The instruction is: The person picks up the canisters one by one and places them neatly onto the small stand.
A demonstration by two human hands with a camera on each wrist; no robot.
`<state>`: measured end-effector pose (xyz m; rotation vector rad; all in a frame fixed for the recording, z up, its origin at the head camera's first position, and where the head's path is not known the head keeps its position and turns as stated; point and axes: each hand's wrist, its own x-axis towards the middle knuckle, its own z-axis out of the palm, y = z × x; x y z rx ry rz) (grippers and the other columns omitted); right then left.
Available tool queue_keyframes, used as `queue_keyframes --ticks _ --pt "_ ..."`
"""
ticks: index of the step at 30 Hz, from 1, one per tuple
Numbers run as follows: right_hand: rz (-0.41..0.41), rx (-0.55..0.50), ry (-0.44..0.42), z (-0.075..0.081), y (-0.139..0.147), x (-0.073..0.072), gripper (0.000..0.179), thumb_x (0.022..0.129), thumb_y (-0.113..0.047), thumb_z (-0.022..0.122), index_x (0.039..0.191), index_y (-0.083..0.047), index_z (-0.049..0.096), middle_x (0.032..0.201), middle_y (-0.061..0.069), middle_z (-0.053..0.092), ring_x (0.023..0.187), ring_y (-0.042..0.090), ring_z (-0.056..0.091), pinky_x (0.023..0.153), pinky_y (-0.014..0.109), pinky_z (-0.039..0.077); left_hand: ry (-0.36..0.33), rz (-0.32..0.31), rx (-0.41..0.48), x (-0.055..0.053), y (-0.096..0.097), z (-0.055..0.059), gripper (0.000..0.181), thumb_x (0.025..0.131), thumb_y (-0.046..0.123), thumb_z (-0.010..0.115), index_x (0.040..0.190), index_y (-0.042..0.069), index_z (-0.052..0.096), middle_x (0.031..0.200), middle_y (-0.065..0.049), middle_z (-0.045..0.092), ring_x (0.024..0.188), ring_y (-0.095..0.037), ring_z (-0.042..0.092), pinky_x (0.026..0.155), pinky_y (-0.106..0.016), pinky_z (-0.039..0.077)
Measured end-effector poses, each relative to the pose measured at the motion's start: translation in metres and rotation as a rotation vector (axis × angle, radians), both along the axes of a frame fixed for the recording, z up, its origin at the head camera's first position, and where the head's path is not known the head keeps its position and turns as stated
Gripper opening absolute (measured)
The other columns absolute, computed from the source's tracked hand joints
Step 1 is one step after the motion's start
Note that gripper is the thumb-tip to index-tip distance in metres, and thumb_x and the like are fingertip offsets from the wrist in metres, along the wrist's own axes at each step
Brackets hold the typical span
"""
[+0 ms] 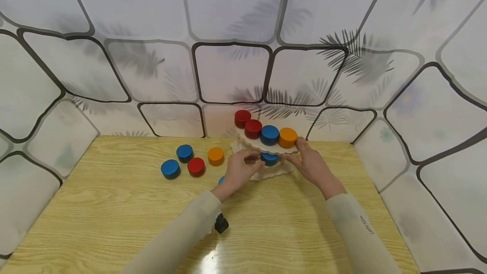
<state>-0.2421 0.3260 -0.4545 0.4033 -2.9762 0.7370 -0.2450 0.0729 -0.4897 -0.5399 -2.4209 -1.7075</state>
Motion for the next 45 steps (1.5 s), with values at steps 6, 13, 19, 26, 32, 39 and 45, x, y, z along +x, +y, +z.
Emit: queue_keyframes --ticks 6,13,19,26,32,39,45 --pt "0.007 0.005 0.002 0.0 -0.002 -0.001 0.044 0.108 -0.041 0.059 0.128 -0.005 0.041 0.119 0.019 0.058 0.099 0.038 0.063 0.088 0.055 0.052 -0.064 -0.102 0.032 0.003 -0.021 0.007 0.033 0.093 0.01 0.079 0.126 0.003 0.075 0.122 -0.018 0.075 0.109 -0.032 0.074 0.094 -0.036 0.063" --pt "0.001 0.002 -0.021 0.004 -0.002 0.0 0.051 0.109 -0.043 0.057 0.134 -0.003 0.04 0.14 0.03 0.055 0.116 0.049 0.063 0.098 0.064 0.051 -0.095 -0.182 0.0 0.007 -0.054 0.012 0.039 0.095 0.017 0.078 0.132 0.006 0.072 0.128 -0.016 0.074 0.114 -0.034 0.07 0.09 -0.031 0.06" --pt "-0.015 0.002 -0.057 0.004 -0.001 0.002 0.065 0.109 -0.047 0.055 0.146 0.003 0.038 0.154 0.034 0.045 0.132 0.056 0.054 0.106 0.068 0.046 -0.101 -0.184 -0.029 0.015 -0.078 0.01 0.043 0.094 0.022 0.08 0.133 0.006 0.071 0.13 -0.013 0.073 0.12 -0.036 0.067 0.094 -0.036 0.059" --pt "-0.043 0.017 -0.129 0.003 0.0 0.003 0.093 0.108 -0.054 0.052 0.167 0.004 0.009 0.171 0.034 0.015 0.151 0.059 0.028 0.121 0.071 0.031 -0.097 -0.237 -0.072 0.021 -0.099 0.005 0.052 0.094 0.024 0.081 0.141 0.007 0.065 0.139 -0.016 0.068 0.128 -0.038 0.063 0.106 -0.052 0.055" --pt "-0.035 0.019 -0.111 0.004 -0.001 0.004 0.09 0.109 -0.051 0.053 0.167 0.005 0.013 0.17 0.035 0.017 0.149 0.059 0.032 0.119 0.071 0.034 -0.132 -0.284 -0.101 0.027 -0.11 0.0 0.062 0.094 0.025 0.082 0.149 0.007 0.058 0.148 -0.017 0.062 0.134 -0.037 0.059 0.113 -0.054 0.051" --pt "-0.032 0.016 -0.103 0.005 0.0 0.005 0.086 0.109 -0.05 0.053 0.165 0.004 0.018 0.169 0.034 0.021 0.147 0.06 0.035 0.117 0.071 0.037 -0.142 -0.294 -0.089 0.032 -0.115 -0.007 0.065 0.093 0.025 0.083 0.15 0.008 0.057 0.15 -0.018 0.06 0.135 -0.035 0.059 0.113 -0.052 0.052" --pt "-0.035 0.008 -0.121 0.004 -0.001 0.005 0.09 0.109 -0.051 0.053 0.167 0.004 0.013 0.171 0.035 0.015 0.151 0.06 0.027 0.12 0.072 0.031 -0.156 -0.288 -0.08 0.037 -0.119 -0.014 0.067 0.091 0.023 0.086 0.149 0.005 0.058 0.149 -0.02 0.061 0.134 -0.038 0.059 0.112 -0.055 0.052"
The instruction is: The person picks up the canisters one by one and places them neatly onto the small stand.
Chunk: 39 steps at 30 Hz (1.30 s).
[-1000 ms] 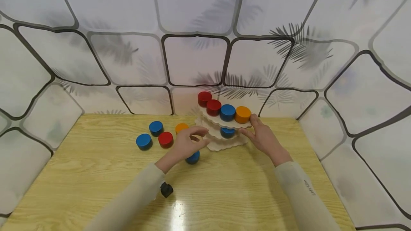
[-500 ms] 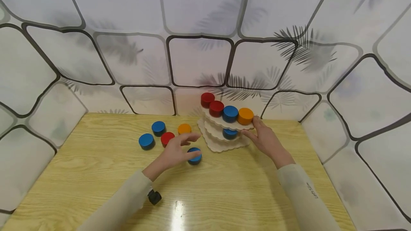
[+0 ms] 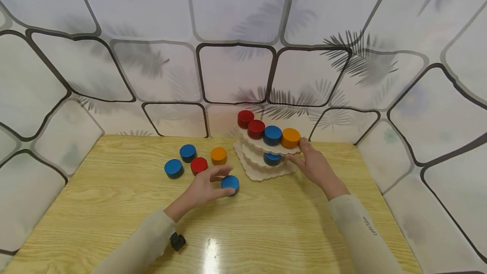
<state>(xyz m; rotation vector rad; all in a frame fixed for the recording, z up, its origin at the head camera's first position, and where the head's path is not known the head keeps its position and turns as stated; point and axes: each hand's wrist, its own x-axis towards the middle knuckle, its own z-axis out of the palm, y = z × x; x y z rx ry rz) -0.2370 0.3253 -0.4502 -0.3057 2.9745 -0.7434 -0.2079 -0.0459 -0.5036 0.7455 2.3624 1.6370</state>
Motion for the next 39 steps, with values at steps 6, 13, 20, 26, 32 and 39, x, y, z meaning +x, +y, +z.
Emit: queue_keyframes --ticks 6,13,20,26,32,39 --pt "0.006 0.001 0.02 -0.001 0.0 -0.002 0.085 0.109 -0.049 0.053 0.165 0.005 0.019 0.17 0.034 0.02 0.149 0.059 0.033 0.118 0.072 0.035 -0.005 0.02 -0.004 0.002 -0.001 -0.007 0.066 0.089 0.02 0.087 0.147 0.004 0.059 0.148 -0.019 0.061 0.133 -0.035 0.061 0.111 -0.054 0.053" --pt "0.002 0.001 0.016 -0.001 0.0 -0.001 0.088 0.109 -0.049 0.054 0.166 0.006 0.014 0.17 0.035 0.017 0.15 0.059 0.031 0.119 0.071 0.034 -0.009 0.009 0.013 0.002 -0.003 -0.013 0.068 0.089 0.017 0.086 0.148 0.001 0.057 0.148 -0.021 0.06 0.131 -0.035 0.062 0.11 -0.052 0.054" --pt "0.012 0.001 0.034 0.0 0.0 -0.001 0.079 0.109 -0.048 0.054 0.161 0.004 0.024 0.168 0.036 0.025 0.145 0.06 0.038 0.115 0.071 0.039 0.004 -0.002 0.009 0.001 -0.002 -0.018 0.069 0.09 0.015 0.086 0.149 -0.001 0.055 0.149 -0.021 0.06 0.133 -0.036 0.062 0.112 -0.051 0.053" --pt "0.006 -0.001 0.022 -0.001 0.001 -0.002 0.084 0.109 -0.05 0.053 0.164 0.005 0.02 0.168 0.036 0.023 0.147 0.06 0.034 0.117 0.072 0.037 -0.005 0.005 0.002 0.001 -0.002 -0.02 0.071 0.089 0.013 0.086 0.149 -0.003 0.054 0.147 -0.022 0.061 0.131 -0.036 0.063 0.111 -0.051 0.053" --pt "0.006 0.0 0.034 -0.003 0.002 -0.004 0.077 0.109 -0.05 0.053 0.158 0.004 0.028 0.166 0.036 0.03 0.143 0.059 0.041 0.114 0.071 0.04 -0.013 0.028 -0.025 0.001 0.0 -0.02 0.07 0.088 0.013 0.087 0.149 -0.001 0.055 0.145 -0.019 0.063 0.128 -0.033 0.064 0.109 -0.049 0.056" --pt "0.016 -0.006 0.062 -0.003 0.001 -0.004 0.058 0.109 -0.048 0.055 0.138 -0.001 0.038 0.153 0.033 0.047 0.126 0.054 0.058 0.101 0.067 0.049 -0.033 0.061 -0.047 0.002 0.001 -0.021 0.065 0.09 0.016 0.086 0.146 -0.001 0.058 0.145 -0.017 0.063 0.128 -0.032 0.064 0.108 -0.047 0.056"
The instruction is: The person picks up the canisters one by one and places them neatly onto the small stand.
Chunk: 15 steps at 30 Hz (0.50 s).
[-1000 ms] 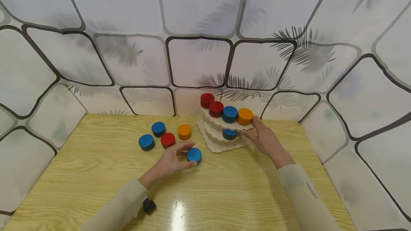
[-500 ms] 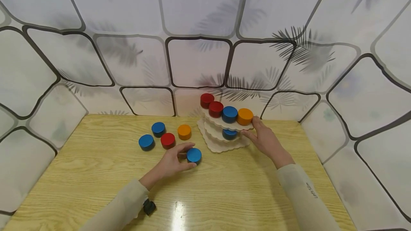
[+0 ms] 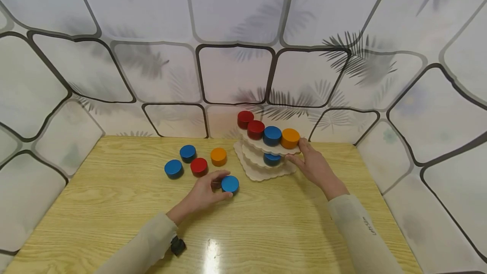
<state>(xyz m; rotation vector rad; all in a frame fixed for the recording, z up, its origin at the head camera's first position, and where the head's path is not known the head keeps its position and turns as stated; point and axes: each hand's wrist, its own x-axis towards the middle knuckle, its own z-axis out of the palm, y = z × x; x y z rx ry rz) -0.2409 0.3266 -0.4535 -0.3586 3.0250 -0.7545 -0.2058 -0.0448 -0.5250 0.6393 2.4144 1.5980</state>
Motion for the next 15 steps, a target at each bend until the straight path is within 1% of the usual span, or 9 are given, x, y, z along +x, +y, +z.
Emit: queue_keyframes --ticks 4,7,8,11,13,15 --pt "0.006 -0.007 0.008 -0.0005 -0.0006 0.0005 0.052 0.109 -0.047 0.055 0.132 -0.004 0.039 0.146 0.03 0.052 0.118 0.05 0.062 0.096 0.064 0.051 -0.015 0.02 -0.018 0.0005 0.0006 -0.0012 0.063 0.091 0.019 0.085 0.145 0.0 0.059 0.144 -0.015 0.064 0.127 -0.03 0.065 0.108 -0.046 0.056" --pt "0.008 -0.008 0.013 0.0 -0.0011 0.0007 0.052 0.109 -0.047 0.056 0.133 -0.004 0.039 0.148 0.031 0.051 0.12 0.051 0.062 0.097 0.064 0.051 -0.014 0.028 -0.022 0.0004 0.0008 -0.0018 0.062 0.091 0.02 0.085 0.144 0.0 0.06 0.144 -0.015 0.065 0.125 -0.03 0.065 0.107 -0.046 0.057" --pt "0.008 -0.009 0.012 0.0004 -0.0013 0.0008 0.053 0.109 -0.047 0.055 0.134 -0.003 0.039 0.149 0.031 0.05 0.121 0.053 0.061 0.097 0.065 0.051 -0.014 0.029 -0.023 0.0003 0.0008 -0.002 0.062 0.091 0.02 0.085 0.144 0.0 0.06 0.144 -0.015 0.065 0.125 -0.03 0.065 0.107 -0.046 0.057" --pt "0.001 -0.003 -0.002 0.0015 -0.0012 0.0013 0.063 0.109 -0.048 0.054 0.146 0.0 0.035 0.159 0.034 0.041 0.131 0.058 0.055 0.104 0.069 0.048 -0.015 0.029 -0.025 -0.0002 0.0008 -0.0022 0.061 0.091 0.02 0.085 0.144 0.001 0.061 0.143 -0.015 0.065 0.124 -0.03 0.065 0.107 -0.047 0.057" --pt "-0.005 0.002 -0.017 0.0018 -0.0009 0.0016 0.07 0.109 -0.049 0.054 0.154 0.0 0.03 0.164 0.035 0.034 0.138 0.06 0.048 0.109 0.071 0.044 -0.013 0.027 -0.032 -0.0008 0.0007 -0.0026 0.061 0.091 0.021 0.085 0.143 0.001 0.061 0.143 -0.015 0.065 0.124 -0.03 0.066 0.106 -0.047 0.057" --pt "-0.01 0.005 -0.025 0.0018 -0.0005 0.0018 0.075 0.109 -0.049 0.053 0.158 0.001 0.026 0.166 0.036 0.028 0.142 0.061 0.042 0.112 0.072 0.041 -0.01 0.027 -0.04 -0.0012 0.0008 -0.0029 0.06 0.091 0.022 0.085 0.143 0.001 0.062 0.143 -0.015 0.065 0.123 -0.03 0.066 0.106 -0.047 0.057"
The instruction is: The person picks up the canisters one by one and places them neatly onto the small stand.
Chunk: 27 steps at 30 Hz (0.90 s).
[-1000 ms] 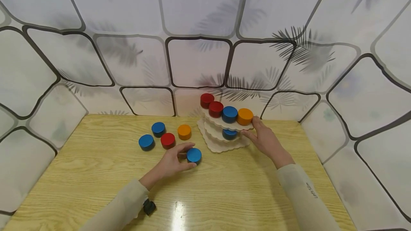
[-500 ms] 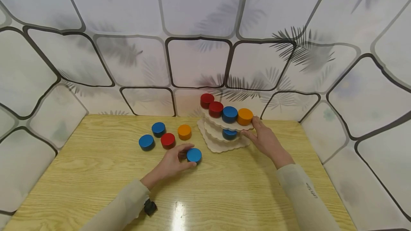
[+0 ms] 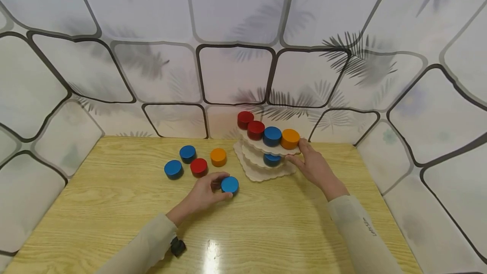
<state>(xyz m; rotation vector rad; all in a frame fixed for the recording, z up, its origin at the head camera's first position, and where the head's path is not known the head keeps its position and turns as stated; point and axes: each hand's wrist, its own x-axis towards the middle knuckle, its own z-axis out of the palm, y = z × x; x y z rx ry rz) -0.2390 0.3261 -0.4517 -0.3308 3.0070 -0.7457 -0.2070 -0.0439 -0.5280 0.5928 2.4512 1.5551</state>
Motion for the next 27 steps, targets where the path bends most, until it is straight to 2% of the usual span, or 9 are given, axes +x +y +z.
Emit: queue_keyframes --ticks 4,8,10,19,22,25,27 --pt "0.003 -0.003 0.01 -0.0008 0.0002 -0.0001 0.068 0.109 -0.049 0.054 0.151 0.0 0.032 0.164 0.035 0.034 0.14 0.06 0.046 0.11 0.071 0.043 -0.001 0.005 -0.008 -0.0002 0.0006 0.0002 0.059 0.091 0.022 0.085 0.142 0.002 0.063 0.142 -0.014 0.066 0.122 -0.029 0.066 0.105 -0.046 0.058" --pt "0.012 -0.008 0.026 -0.0017 0.0001 -0.0004 0.057 0.109 -0.048 0.055 0.138 -0.002 0.038 0.155 0.033 0.046 0.13 0.056 0.055 0.103 0.068 0.048 -0.005 0.009 -0.006 0.0006 0.001 0.001 0.058 0.091 0.022 0.085 0.141 0.002 0.063 0.142 -0.014 0.066 0.121 -0.029 0.066 0.105 -0.046 0.058" --pt "0.013 -0.01 0.027 -0.0019 -0.0001 -0.0004 0.056 0.109 -0.048 0.055 0.136 -0.002 0.038 0.153 0.033 0.047 0.129 0.055 0.057 0.102 0.067 0.049 -0.005 0.009 -0.005 0.0011 0.0012 0.0015 0.058 0.092 0.022 0.085 0.141 0.002 0.063 0.141 -0.014 0.066 0.12 -0.028 0.067 0.104 -0.045 0.058" --pt "0.004 -0.006 -0.001 -0.002 0.0011 -0.0004 0.077 0.109 -0.049 0.053 0.159 0.002 0.025 0.167 0.035 0.028 0.146 0.059 0.037 0.115 0.072 0.038 -0.01 0.024 0.012 0.0019 0.0008 0.0037 0.056 0.093 0.022 0.084 0.141 0.003 0.063 0.138 -0.014 0.067 0.116 -0.027 0.068 0.101 -0.043 0.06" --pt "0.008 -0.007 0.008 -0.0022 0.0014 -0.0006 0.073 0.109 -0.049 0.053 0.157 0.001 0.028 0.166 0.035 0.03 0.145 0.059 0.039 0.114 0.072 0.04 -0.012 0.034 0.027 0.0028 0.0011 0.0059 0.055 0.092 0.021 0.084 0.14 0.003 0.063 0.137 -0.014 0.068 0.113 -0.027 0.069 0.1 -0.043 0.061" --pt "0.015 -0.009 0.019 -0.0022 0.001 -0.0006 0.063 0.109 -0.048 0.053 0.146 0.0 0.035 0.163 0.035 0.036 0.141 0.059 0.045 0.11 0.071 0.043 -0.015 0.045 0.037 0.0034 0.0018 0.0075 0.054 0.092 0.021 0.084 0.139 0.003 0.064 0.136 -0.014 0.068 0.112 -0.027 0.07 0.099 -0.043 0.061" --pt "0.016 -0.008 0.017 -0.0021 0.0009 -0.0006 0.064 0.109 -0.049 0.053 0.146 0.0 0.035 0.163 0.035 0.035 0.141 0.059 0.045 0.11 0.071 0.043 -0.022 0.052 0.047 0.0034 0.0027 0.0089 0.054 0.091 0.02 0.084 0.139 0.004 0.064 0.136 -0.014 0.068 0.112 -0.028 0.07 0.099 -0.043 0.061"
